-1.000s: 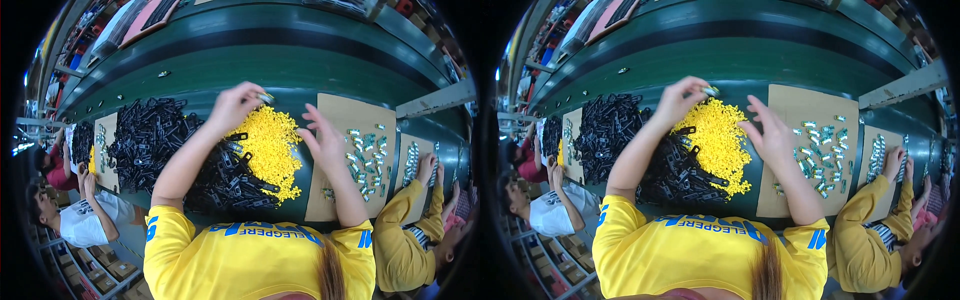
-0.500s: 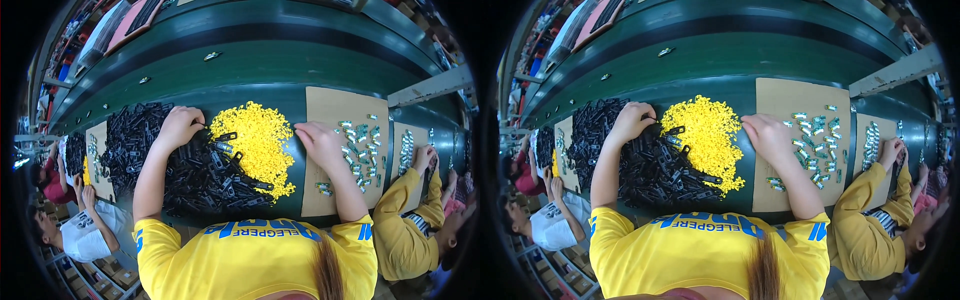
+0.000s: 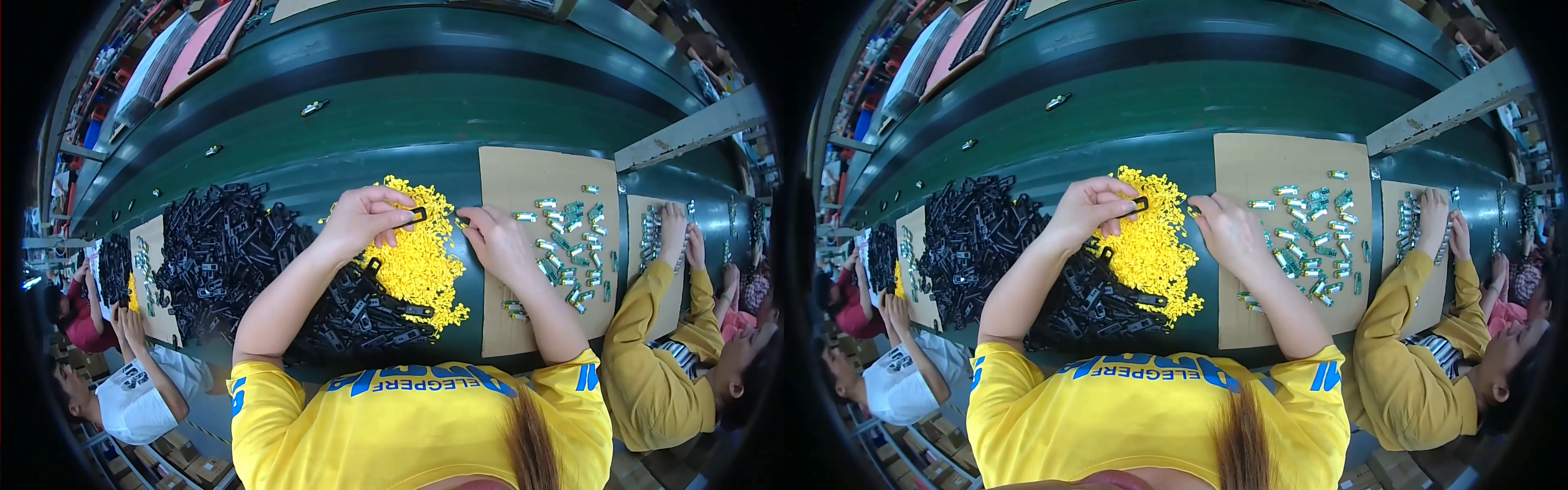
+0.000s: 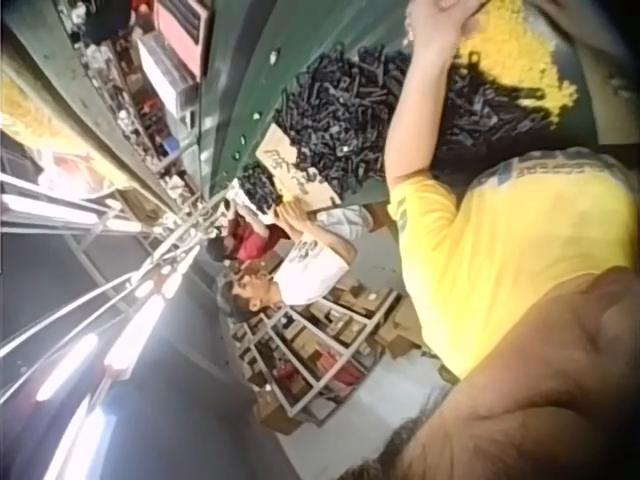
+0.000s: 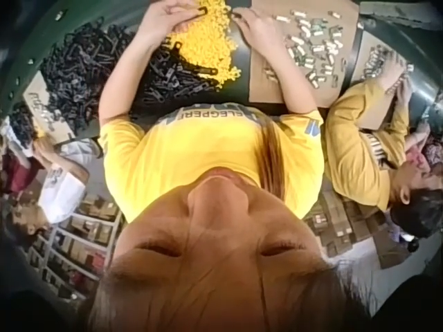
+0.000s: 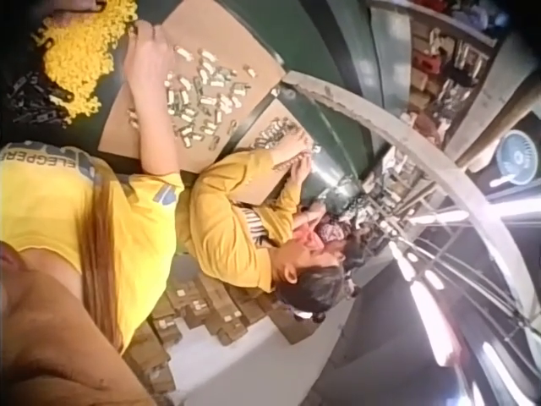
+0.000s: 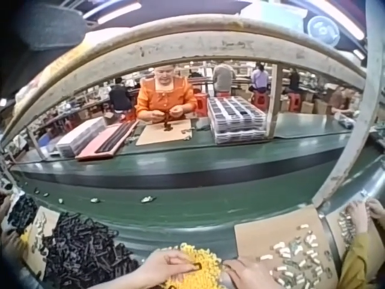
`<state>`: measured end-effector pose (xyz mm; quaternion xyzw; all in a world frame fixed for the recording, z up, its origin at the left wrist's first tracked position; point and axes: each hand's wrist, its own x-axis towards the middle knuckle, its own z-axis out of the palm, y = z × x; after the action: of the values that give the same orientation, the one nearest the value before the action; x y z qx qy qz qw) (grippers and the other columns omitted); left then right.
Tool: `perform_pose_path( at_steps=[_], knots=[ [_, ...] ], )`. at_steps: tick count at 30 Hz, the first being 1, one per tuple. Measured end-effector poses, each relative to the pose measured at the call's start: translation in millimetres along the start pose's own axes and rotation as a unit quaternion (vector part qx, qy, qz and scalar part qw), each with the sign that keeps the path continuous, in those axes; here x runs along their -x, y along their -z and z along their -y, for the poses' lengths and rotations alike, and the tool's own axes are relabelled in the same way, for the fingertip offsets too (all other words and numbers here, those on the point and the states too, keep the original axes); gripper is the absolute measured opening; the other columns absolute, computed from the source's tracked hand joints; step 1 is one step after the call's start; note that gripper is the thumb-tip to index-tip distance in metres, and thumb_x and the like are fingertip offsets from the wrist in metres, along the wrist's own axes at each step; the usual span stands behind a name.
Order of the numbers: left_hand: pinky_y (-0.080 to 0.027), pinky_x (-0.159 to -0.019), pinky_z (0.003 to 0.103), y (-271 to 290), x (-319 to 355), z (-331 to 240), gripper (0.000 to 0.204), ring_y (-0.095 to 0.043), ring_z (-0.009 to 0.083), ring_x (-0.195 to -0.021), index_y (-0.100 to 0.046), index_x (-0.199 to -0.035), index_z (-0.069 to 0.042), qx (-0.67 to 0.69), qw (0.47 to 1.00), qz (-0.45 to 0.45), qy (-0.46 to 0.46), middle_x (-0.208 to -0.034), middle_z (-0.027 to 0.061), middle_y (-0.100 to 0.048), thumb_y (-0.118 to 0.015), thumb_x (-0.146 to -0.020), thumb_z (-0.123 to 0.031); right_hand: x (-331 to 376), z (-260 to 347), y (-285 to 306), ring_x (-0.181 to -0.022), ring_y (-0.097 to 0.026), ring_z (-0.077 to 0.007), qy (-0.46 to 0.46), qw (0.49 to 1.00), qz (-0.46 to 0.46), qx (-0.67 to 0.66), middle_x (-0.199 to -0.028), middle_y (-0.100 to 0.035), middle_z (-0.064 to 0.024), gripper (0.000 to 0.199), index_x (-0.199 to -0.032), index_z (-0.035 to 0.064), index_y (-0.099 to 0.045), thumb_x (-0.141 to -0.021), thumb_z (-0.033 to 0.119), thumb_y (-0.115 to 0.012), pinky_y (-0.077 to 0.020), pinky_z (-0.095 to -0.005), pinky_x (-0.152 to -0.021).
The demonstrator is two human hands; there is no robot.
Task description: The person assembles and sorts small electronic components by hand, separating yellow parts from black parts on a cardboard sheet.
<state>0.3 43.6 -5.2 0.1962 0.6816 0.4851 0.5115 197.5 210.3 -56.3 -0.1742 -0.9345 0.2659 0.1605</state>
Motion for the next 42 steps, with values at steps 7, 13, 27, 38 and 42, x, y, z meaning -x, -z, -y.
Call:
perform_pose_path(
  at_steps=[7,13,27,38,42],
  knots=[
    [-0.052,-0.062,0.018,-18,6,8,0.023,-0.069,0.0120,-0.071,-0.069,-0.110,0.000,0.106,0.993,-0.036,0.026,-0.092,0.0091,-0.073,-0.071,-0.088,-0.004,5,13,24,-0.067,-0.061,-0.0186,-0.003,0.992,-0.042,-0.116,-0.085,-0.070,-0.0066,0.014,-0.093,0.0044,-0.075,-0.080,0.001,-0.072,-0.0477,-0.0278,-0.059],
    [-0.056,-0.068,0.021,-44,18,8,0.026,-0.070,0.0133,-0.075,-0.067,-0.114,0.001,0.148,0.988,-0.014,-0.041,-0.095,0.0105,-0.072,-0.067,-0.089,0.001,6,45,33,-0.065,-0.059,-0.0147,0.027,0.954,-0.061,-0.292,-0.085,-0.071,-0.0066,0.015,-0.092,0.0032,-0.077,-0.077,-0.001,-0.075,-0.0460,-0.0254,-0.058],
    [-0.055,-0.073,0.019,-47,14,17,0.035,-0.071,0.0141,-0.087,-0.063,-0.122,-0.001,0.084,0.994,0.025,-0.066,-0.100,0.0095,-0.072,-0.065,-0.088,0.006,5,37,16,-0.066,-0.062,-0.0166,0.055,0.962,-0.145,-0.224,-0.089,-0.073,-0.0083,0.017,-0.094,0.0023,-0.077,-0.078,-0.001,-0.074,-0.0489,-0.0242,-0.059],
    [-0.056,-0.076,0.021,-56,20,24,0.028,-0.071,0.0138,-0.089,-0.062,-0.111,0.000,0.093,0.989,0.020,-0.114,-0.096,0.0094,-0.072,-0.067,-0.084,0.009,4,32,14,-0.065,-0.065,-0.0187,0.066,0.988,-0.098,-0.097,-0.087,-0.073,-0.0059,0.015,-0.092,0.0038,-0.077,-0.077,0.001,-0.074,-0.0518,-0.0258,-0.059],
    [-0.055,-0.077,0.021,-57,22,28,0.027,-0.070,0.0133,-0.088,-0.062,-0.108,0.000,0.082,0.991,0.009,-0.101,-0.097,0.0093,-0.072,-0.067,-0.084,0.010,4,32,21,-0.066,-0.066,-0.0185,0.043,0.994,-0.028,-0.097,-0.087,-0.074,-0.0049,0.016,-0.093,0.0044,-0.076,-0.077,0.002,-0.075,-0.0520,-0.0256,-0.058]
  ],
)
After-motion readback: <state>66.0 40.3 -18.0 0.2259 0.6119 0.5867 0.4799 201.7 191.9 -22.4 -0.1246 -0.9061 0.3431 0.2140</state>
